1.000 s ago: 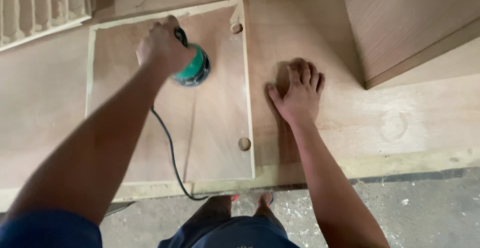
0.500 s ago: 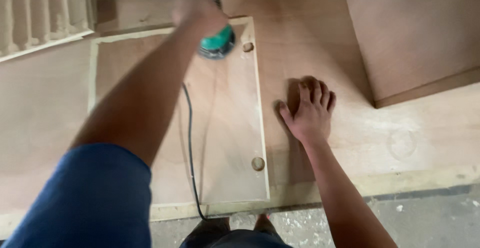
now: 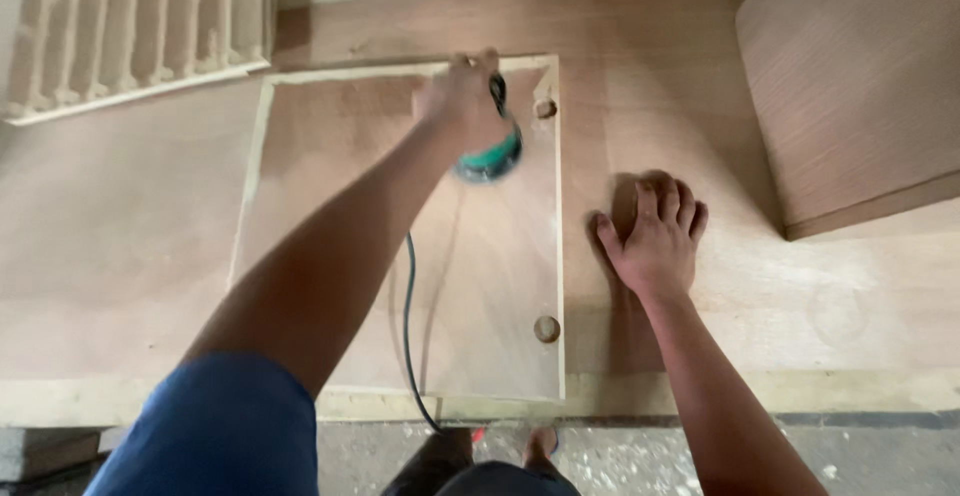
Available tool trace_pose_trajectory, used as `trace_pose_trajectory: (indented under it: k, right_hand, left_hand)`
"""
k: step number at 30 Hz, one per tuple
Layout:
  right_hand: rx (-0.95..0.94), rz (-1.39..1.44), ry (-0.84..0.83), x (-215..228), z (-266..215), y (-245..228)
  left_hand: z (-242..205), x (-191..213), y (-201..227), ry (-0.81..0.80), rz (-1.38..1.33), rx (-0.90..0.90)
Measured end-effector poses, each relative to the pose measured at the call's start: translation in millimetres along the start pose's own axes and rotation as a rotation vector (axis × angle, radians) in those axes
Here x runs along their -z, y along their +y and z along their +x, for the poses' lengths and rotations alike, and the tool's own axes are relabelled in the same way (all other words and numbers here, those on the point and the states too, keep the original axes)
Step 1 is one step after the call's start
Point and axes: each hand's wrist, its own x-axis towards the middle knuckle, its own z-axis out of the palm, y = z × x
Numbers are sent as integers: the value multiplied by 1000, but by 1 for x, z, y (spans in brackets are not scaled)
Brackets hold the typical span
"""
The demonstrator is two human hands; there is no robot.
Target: The person sands the surface of a square wooden panel using a power sander, holding the panel steady with one hand while moving the tool across the wood.
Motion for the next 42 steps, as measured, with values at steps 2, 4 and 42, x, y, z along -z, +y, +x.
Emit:
trace_pose_trajectory:
  k: [2,4,42]
  right_hand:
    - [-65,25,-58,0,4,2]
    - [-53,10,-67,-3,3,2]
    - [-69,-13,-47,-1,2,-1]
  left_hand:
    - [0,-3,-3,49,-20,-88]
    - [5,-12,-8,101,-9,-59]
    - [3,10,-23,-8,41,-30]
